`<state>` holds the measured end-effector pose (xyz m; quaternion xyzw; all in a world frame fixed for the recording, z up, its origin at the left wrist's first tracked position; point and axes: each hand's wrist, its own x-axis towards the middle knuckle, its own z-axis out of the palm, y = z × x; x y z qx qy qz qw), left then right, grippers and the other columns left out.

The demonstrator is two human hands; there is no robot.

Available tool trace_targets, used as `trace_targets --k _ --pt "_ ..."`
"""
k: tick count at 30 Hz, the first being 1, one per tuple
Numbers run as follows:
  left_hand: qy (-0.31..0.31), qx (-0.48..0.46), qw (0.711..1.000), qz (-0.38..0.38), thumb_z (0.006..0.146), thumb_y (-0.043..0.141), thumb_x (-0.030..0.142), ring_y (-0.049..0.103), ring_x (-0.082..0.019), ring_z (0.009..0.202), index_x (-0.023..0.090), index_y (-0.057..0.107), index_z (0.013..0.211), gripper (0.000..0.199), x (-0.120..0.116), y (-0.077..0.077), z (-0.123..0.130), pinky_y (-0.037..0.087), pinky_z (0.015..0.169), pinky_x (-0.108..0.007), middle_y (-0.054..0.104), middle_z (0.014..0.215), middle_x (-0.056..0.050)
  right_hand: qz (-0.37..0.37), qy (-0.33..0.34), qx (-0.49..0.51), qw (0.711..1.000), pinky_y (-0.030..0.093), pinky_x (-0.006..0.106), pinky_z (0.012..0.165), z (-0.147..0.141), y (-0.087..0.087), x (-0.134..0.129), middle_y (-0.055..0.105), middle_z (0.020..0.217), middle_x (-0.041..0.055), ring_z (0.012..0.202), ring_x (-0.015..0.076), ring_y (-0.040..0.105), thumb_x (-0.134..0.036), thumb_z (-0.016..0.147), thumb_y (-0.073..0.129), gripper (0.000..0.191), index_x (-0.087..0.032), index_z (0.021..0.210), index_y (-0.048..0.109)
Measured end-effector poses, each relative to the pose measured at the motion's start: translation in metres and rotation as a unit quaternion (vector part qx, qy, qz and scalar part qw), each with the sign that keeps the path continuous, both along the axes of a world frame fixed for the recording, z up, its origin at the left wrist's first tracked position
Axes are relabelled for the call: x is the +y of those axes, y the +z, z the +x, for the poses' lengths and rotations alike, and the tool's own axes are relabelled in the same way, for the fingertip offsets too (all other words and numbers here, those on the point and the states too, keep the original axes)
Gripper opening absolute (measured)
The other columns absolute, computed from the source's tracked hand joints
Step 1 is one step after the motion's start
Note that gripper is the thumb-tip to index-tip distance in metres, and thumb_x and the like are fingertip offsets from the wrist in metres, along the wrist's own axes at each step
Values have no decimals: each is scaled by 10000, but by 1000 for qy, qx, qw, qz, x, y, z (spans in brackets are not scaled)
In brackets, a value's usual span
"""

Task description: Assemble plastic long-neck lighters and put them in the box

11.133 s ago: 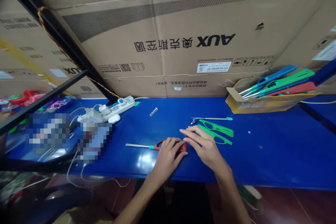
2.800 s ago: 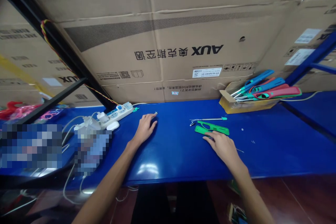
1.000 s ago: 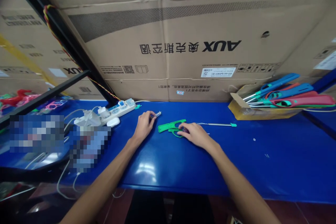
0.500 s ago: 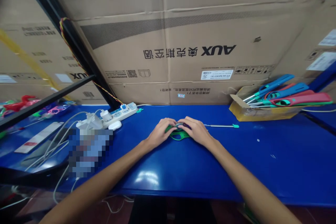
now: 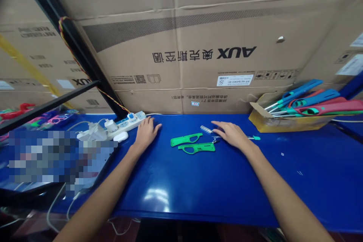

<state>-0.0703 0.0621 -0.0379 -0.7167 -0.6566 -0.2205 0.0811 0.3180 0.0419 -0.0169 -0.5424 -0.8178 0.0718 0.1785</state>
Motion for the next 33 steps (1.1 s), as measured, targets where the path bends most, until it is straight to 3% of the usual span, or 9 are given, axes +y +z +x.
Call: trace_targets --k 2,5,8,13,17,21,26,30,33 --pt "16 16 1000 -6 980 533 378 473 -432 1293 61 563 1244 413 1 -2 -2 431 1007 -559 525 1380 -282 -18 -3 3 1000 495 439 920 15 8 1 713 1224 102 1095 311 665 -551 927 521 503 -244 1300 661" --pt "14 35 999 -12 989 512 402 481 -427 1276 82 595 1186 384 1 -3 -1 440 996 -548 558 1340 -262 -85 17 11 996 502 368 829 35 18 0 740 1019 68 930 264 685 -612 824 622 475 -252 1108 746" --pt "-1 42 999 -13 1002 477 423 510 -415 1229 100 614 1134 375 0 -1 1 451 975 -531 604 1254 -247 -124 24 5 992 497 345 808 45 19 0 736 1002 58 917 254 678 -581 753 684 411 -251 983 765" --pt "-87 38 995 -14 1009 484 429 576 -339 1153 142 603 1191 360 -8 2 17 464 964 -462 658 1196 -168 -129 26 -14 991 484 327 728 44 16 1 747 861 39 812 239 678 -504 781 641 275 -247 791 737" --pt "-158 31 987 11 1015 496 419 491 -285 1311 185 509 1341 402 -22 8 37 385 1085 -434 538 1424 -137 -83 -1 -17 996 470 357 762 41 24 -2 749 935 72 850 263 673 -484 845 568 291 -232 874 712" --pt "-254 -34 964 74 1025 489 380 455 -267 1361 203 429 1414 431 -40 19 56 342 1136 -438 504 1468 -128 30 -8 -6 999 468 352 756 17 34 -15 743 983 75 863 255 680 -479 932 488 318 -229 980 679" --pt "-352 -86 927 102 1015 509 381 433 -274 1398 239 348 1472 505 -65 27 77 351 1149 -465 474 1498 -132 126 61 53 989 494 335 762 -36 36 -42 738 1024 51 871 217 690 -391 975 492 233 -235 989 665" --pt "-368 -166 911 80 991 551 437 407 -285 1416 237 207 1538 677 -74 22 84 345 1163 -478 404 1546 -146 148 74 228 959 541 342 804 -68 36 -62 739 1006 47 888 202 692 -380 967 558 180 -246 990 676" --pt "-383 -210 899 32 1001 531 453 469 -270 1360 257 204 1542 662 -76 18 85 381 1137 -460 424 1534 -128 124 39 407 904 562 316 600 -82 39 -74 739 985 33 611 143 656 -383 942 618 162 -251 1015 676"
